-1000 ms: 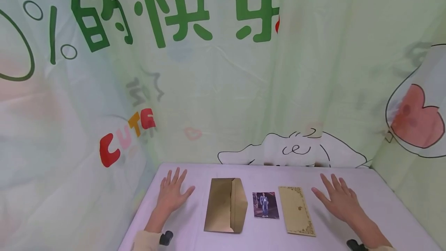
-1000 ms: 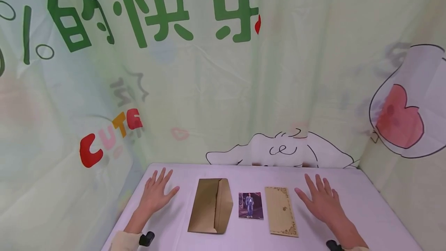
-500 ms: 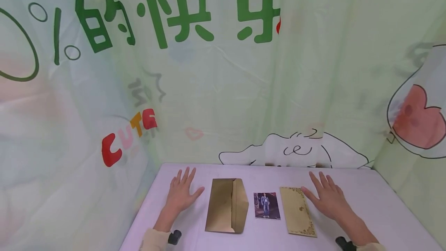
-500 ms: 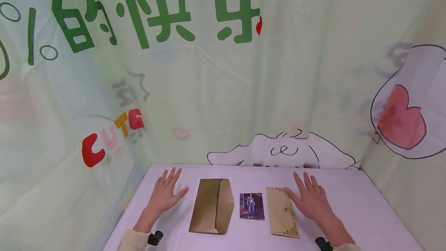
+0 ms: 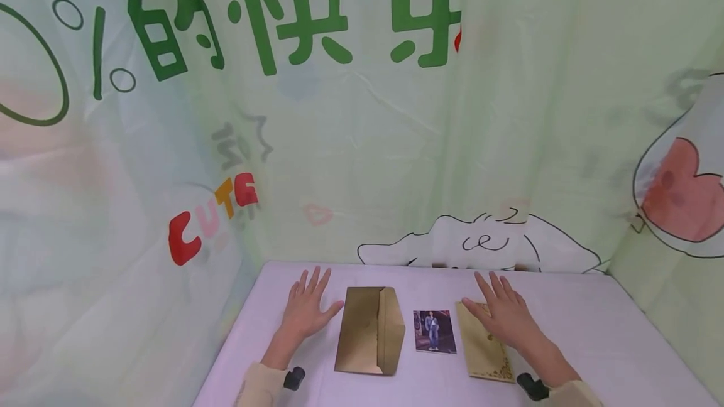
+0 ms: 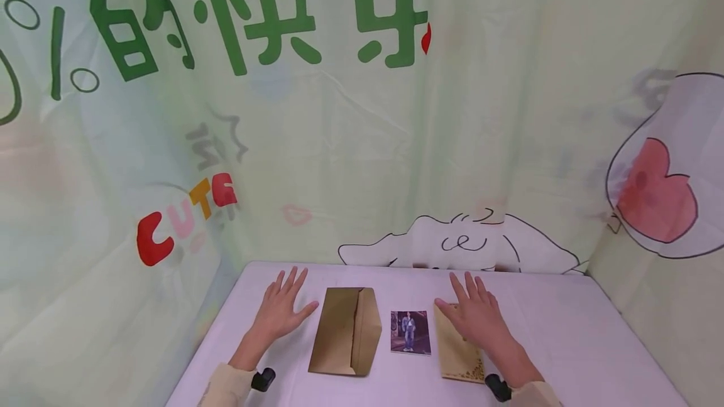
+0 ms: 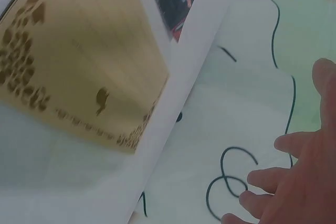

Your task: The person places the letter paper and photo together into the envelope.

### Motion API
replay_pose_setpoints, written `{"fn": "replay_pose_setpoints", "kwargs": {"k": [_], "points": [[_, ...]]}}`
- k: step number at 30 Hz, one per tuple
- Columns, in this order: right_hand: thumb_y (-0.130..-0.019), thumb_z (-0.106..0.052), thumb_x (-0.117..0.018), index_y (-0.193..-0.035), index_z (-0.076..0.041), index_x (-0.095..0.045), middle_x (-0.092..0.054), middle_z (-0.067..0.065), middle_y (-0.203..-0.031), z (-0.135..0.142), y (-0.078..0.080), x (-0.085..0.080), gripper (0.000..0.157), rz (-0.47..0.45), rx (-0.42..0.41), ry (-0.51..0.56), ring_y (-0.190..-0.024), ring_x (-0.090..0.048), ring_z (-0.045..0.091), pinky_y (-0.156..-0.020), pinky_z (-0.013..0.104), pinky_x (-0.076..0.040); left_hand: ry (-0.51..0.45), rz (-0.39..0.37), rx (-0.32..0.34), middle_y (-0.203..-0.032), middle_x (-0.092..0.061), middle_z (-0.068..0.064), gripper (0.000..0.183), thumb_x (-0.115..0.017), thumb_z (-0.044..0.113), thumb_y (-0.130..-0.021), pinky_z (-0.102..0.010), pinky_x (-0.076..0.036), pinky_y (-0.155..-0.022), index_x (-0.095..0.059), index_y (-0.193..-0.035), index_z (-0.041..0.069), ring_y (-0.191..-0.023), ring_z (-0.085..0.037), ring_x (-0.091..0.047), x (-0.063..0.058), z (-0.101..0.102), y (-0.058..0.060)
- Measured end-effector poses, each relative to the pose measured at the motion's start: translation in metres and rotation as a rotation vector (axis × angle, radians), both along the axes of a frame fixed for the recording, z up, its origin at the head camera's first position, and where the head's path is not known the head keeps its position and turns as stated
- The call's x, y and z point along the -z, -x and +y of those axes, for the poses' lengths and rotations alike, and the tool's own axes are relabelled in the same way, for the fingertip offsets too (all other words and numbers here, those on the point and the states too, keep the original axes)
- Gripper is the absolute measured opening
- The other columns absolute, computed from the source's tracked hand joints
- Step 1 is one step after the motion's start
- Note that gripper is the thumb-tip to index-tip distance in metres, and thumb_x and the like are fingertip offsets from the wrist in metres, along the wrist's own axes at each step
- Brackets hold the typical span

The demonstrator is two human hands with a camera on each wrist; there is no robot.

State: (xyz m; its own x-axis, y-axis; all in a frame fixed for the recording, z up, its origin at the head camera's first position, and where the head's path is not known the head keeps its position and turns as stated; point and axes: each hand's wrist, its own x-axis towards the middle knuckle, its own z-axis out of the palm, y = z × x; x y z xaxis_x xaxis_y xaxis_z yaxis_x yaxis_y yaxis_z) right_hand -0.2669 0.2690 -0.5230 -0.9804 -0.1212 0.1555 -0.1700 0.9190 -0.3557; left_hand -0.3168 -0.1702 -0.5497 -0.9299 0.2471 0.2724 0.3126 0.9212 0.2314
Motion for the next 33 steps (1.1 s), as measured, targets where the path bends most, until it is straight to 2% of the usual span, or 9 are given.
{"fn": "replay_pose_setpoints", "kwargs": {"k": [6,14,20,29,33], "points": [[-0.099,-0.060,-0.049,-0.157,-0.002,-0.028,-0.017,0.035,-0.161,-0.022,0.004,-0.002,0.085,0.019,-0.030,0.011,-0.147,-0.014,0.056,-0.111,0.075,-0.017,0.005,-0.015,0.029,-0.166,-0.027,-0.014,0.086,-0.054,0.066,-0.093,-0.061,-0.022,-0.118,-0.027,-0.160,0.020,-0.153,-0.043,-0.021,-0.001,0.011,0.004],[-0.099,-0.060,-0.049,-0.156,-0.003,-0.030,-0.020,0.032,-0.162,-0.049,0.008,0.005,0.083,0.025,-0.057,0.000,-0.148,-0.016,0.055,-0.113,0.073,-0.018,0.084,0.025,0.032,-0.164,-0.031,-0.014,0.082,-0.054,0.064,-0.093,-0.061,-0.027,-0.116,-0.031,-0.158,0.019,-0.151,-0.043,-0.025,0.005,0.020,0.006],[-0.099,-0.057,-0.051,-0.156,-0.005,-0.033,-0.025,0.030,-0.161,-0.071,0.010,0.012,0.078,0.028,-0.084,-0.017,-0.149,-0.019,0.053,-0.114,0.070,-0.020,0.156,0.014,0.051,-0.165,-0.029,-0.012,0.081,-0.050,0.067,-0.094,-0.059,-0.028,-0.116,-0.030,-0.159,0.022,-0.152,-0.041,-0.024,0.010,0.030,0.004],[-0.099,-0.060,-0.049,-0.154,-0.006,-0.038,-0.032,0.028,-0.159,-0.106,0.016,0.036,0.078,0.003,-0.146,-0.028,-0.148,-0.026,0.049,-0.114,0.069,-0.024,0.179,-0.012,0.116,-0.164,-0.031,-0.013,0.079,-0.051,0.066,-0.094,-0.060,-0.031,-0.115,-0.032,-0.158,0.023,-0.150,-0.042,-0.028,0.022,0.053,-0.001],[-0.098,-0.056,-0.054,-0.151,-0.005,-0.042,-0.036,0.026,-0.158,-0.120,0.018,0.045,0.075,-0.001,-0.188,-0.033,-0.147,-0.029,0.047,-0.112,0.069,-0.026,0.197,0.001,0.141,-0.163,-0.033,-0.014,0.077,-0.053,0.065,-0.093,-0.059,-0.034,-0.114,-0.036,-0.156,0.023,-0.148,-0.042,-0.033,0.028,0.063,-0.003]]}}
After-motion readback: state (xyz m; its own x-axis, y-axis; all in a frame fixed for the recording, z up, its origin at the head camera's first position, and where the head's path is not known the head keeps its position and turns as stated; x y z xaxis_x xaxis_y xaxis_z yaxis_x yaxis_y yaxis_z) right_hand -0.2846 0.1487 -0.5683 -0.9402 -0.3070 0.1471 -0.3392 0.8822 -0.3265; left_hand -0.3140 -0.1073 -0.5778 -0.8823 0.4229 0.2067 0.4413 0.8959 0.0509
